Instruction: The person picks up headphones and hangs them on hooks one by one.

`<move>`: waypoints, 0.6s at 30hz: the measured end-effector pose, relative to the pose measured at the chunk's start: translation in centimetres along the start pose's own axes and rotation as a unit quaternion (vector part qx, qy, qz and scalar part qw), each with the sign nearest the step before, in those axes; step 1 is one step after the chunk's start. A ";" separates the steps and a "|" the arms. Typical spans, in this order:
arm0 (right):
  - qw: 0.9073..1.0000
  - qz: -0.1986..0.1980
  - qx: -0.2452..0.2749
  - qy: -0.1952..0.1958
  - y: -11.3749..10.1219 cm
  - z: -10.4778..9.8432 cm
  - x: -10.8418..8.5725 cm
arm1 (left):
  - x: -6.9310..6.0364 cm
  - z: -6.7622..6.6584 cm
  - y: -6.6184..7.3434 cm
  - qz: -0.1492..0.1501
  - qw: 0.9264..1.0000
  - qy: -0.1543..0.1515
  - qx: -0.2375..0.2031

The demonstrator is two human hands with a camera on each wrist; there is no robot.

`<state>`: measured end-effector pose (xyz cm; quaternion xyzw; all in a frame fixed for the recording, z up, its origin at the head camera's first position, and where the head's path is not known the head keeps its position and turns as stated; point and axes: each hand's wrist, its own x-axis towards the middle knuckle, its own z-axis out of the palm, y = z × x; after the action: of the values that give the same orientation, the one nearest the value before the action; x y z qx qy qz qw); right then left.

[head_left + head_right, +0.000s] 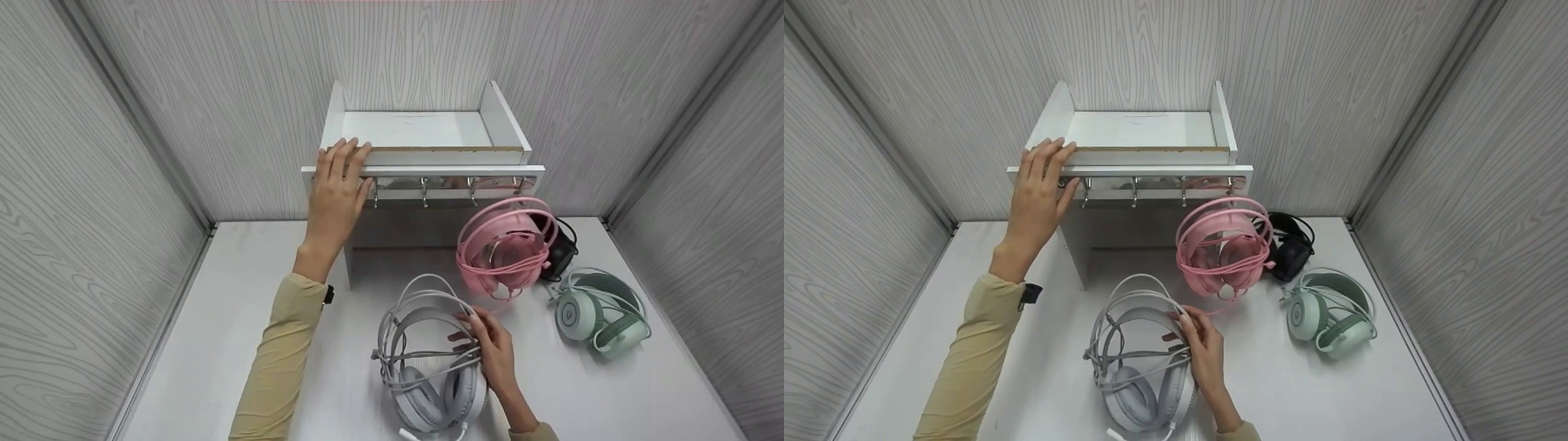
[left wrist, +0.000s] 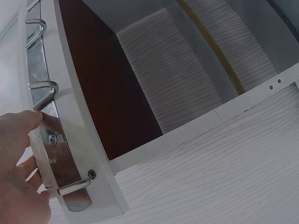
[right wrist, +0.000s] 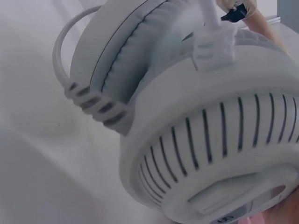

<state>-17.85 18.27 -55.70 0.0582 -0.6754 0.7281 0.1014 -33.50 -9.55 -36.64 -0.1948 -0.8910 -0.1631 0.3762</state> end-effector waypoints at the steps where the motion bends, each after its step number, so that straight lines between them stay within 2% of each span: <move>1: 1.000 -0.012 -0.006 0.001 -0.2 0.0 0.0 | 0.0 0.0 0.0 0.000 1.000 0.001 -0.001; 4: 0.999 -0.041 -0.021 0.008 -0.5 -0.1 0.1 | -0.1 0.0 0.0 0.000 1.000 0.001 -0.004; 11: 0.996 -0.078 -0.038 0.030 -1.2 -0.3 0.6 | -0.1 0.1 0.0 0.002 1.000 0.001 -0.006; 18: 0.988 -0.127 -0.060 0.059 -2.4 -0.5 1.7 | 0.0 0.0 0.1 0.002 1.000 0.002 -0.003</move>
<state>-18.95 19.08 -52.99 0.0938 -0.6977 0.6699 0.2360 -33.48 -9.47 -36.66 -0.1970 -0.8894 -0.1653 0.3779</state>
